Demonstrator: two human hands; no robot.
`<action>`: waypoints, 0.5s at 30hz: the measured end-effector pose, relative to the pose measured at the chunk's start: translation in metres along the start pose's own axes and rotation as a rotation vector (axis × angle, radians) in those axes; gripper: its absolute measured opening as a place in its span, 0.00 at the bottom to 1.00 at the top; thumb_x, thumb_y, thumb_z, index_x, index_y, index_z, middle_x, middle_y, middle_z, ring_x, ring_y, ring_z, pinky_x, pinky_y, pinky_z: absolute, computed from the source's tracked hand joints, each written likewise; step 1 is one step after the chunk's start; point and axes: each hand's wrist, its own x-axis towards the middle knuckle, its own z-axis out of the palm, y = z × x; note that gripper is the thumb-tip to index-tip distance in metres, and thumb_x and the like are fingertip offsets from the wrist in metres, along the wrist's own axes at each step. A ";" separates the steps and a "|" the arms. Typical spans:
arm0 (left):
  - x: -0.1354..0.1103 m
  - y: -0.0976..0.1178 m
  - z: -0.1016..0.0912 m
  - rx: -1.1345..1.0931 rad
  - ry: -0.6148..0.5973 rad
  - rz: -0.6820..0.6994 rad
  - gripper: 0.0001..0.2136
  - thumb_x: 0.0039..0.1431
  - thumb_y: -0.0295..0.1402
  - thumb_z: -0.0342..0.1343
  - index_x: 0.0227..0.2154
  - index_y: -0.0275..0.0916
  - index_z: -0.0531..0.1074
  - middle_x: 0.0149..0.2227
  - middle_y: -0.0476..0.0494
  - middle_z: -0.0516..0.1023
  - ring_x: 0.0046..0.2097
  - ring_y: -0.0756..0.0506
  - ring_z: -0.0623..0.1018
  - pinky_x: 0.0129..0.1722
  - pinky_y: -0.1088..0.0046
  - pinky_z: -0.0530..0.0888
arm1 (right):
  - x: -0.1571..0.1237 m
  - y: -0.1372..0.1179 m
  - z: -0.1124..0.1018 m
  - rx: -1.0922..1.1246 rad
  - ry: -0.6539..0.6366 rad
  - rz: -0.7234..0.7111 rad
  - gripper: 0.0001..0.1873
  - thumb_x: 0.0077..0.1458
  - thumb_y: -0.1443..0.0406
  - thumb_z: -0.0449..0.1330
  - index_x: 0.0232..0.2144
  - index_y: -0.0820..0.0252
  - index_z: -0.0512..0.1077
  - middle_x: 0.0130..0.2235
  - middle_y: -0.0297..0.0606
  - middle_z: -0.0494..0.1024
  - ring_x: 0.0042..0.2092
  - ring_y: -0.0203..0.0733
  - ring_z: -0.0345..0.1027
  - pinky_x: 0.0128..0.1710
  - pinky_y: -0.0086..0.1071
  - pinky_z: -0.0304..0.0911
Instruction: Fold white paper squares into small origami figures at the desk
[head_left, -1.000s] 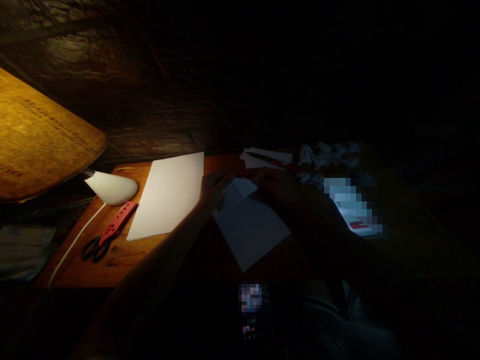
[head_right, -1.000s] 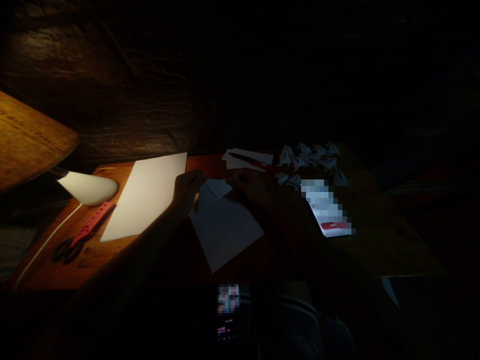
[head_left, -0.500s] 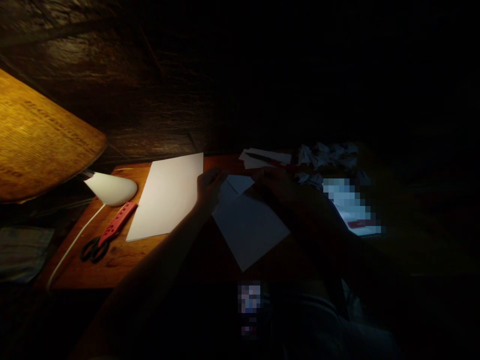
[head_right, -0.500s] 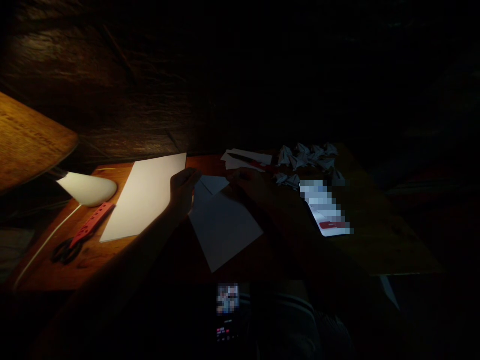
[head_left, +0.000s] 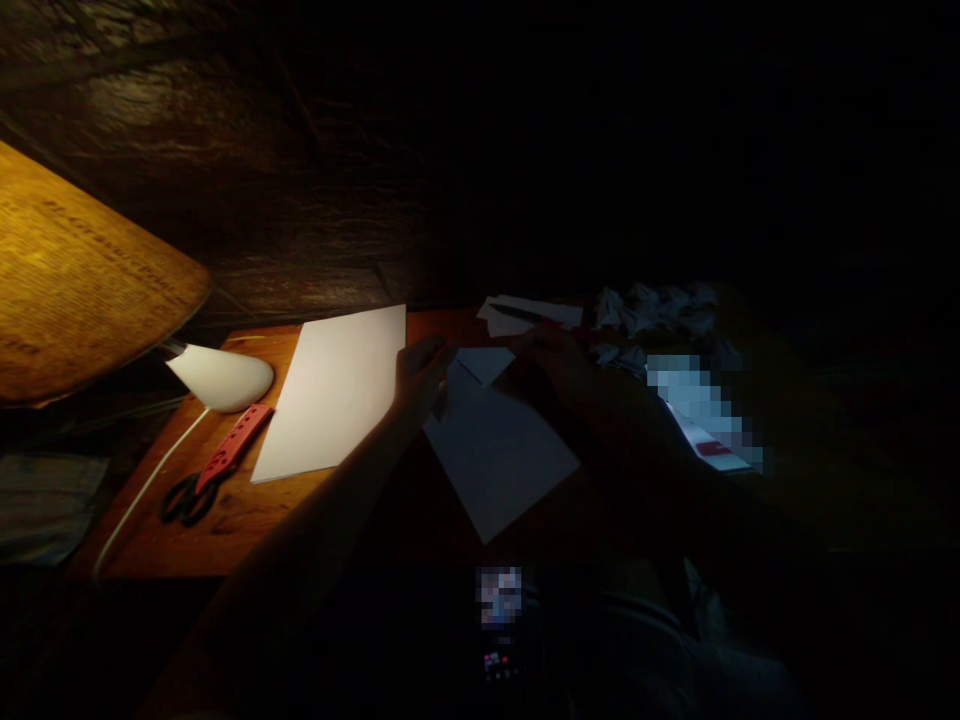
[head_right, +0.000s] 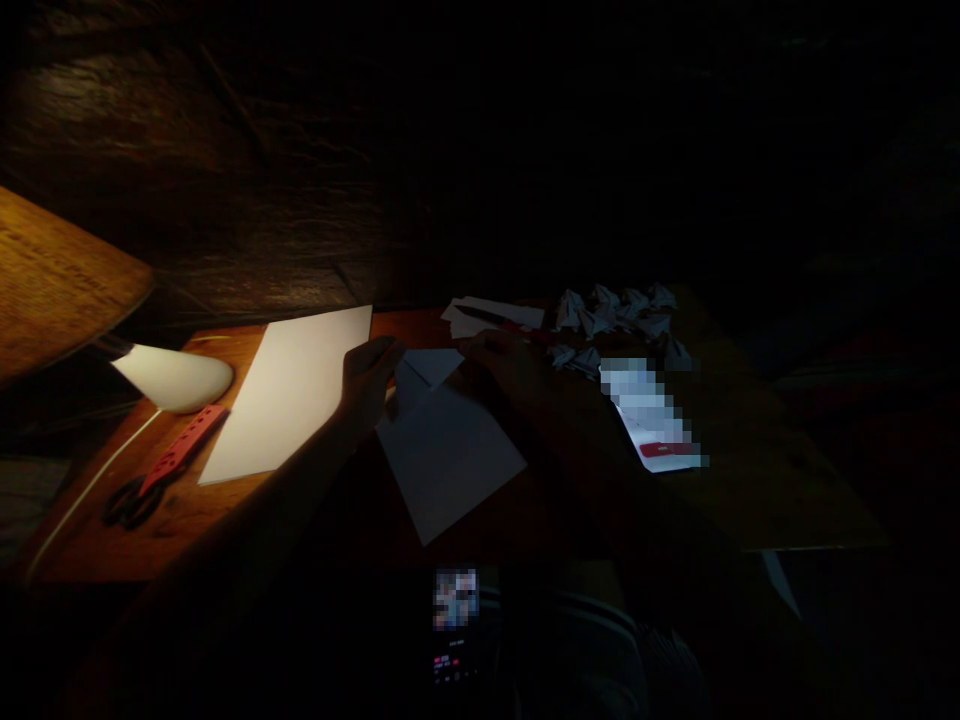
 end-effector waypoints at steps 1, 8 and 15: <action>0.001 -0.001 0.000 -0.017 -0.020 -0.008 0.26 0.53 0.53 0.70 0.18 0.39 0.63 0.20 0.56 0.56 0.24 0.54 0.58 0.23 0.76 0.54 | 0.001 0.002 0.000 0.010 0.015 -0.016 0.24 0.48 0.48 0.74 0.20 0.56 0.69 0.22 0.30 0.70 0.26 0.34 0.62 0.27 0.31 0.55; 0.003 -0.010 0.003 -0.046 -0.027 -0.022 0.23 0.51 0.52 0.71 0.21 0.38 0.72 0.21 0.53 0.66 0.24 0.53 0.66 0.23 0.77 0.62 | 0.001 0.003 0.000 0.039 -0.047 -0.050 0.29 0.49 0.39 0.71 0.26 0.54 0.68 0.24 0.29 0.71 0.26 0.35 0.62 0.27 0.32 0.57; 0.001 -0.011 0.002 -0.059 0.011 -0.093 0.19 0.50 0.48 0.73 0.26 0.37 0.76 0.23 0.49 0.76 0.26 0.50 0.76 0.27 0.76 0.73 | -0.014 -0.020 0.004 -0.291 -0.243 -0.110 0.17 0.47 0.52 0.77 0.30 0.55 0.77 0.37 0.37 0.82 0.40 0.45 0.74 0.41 0.36 0.68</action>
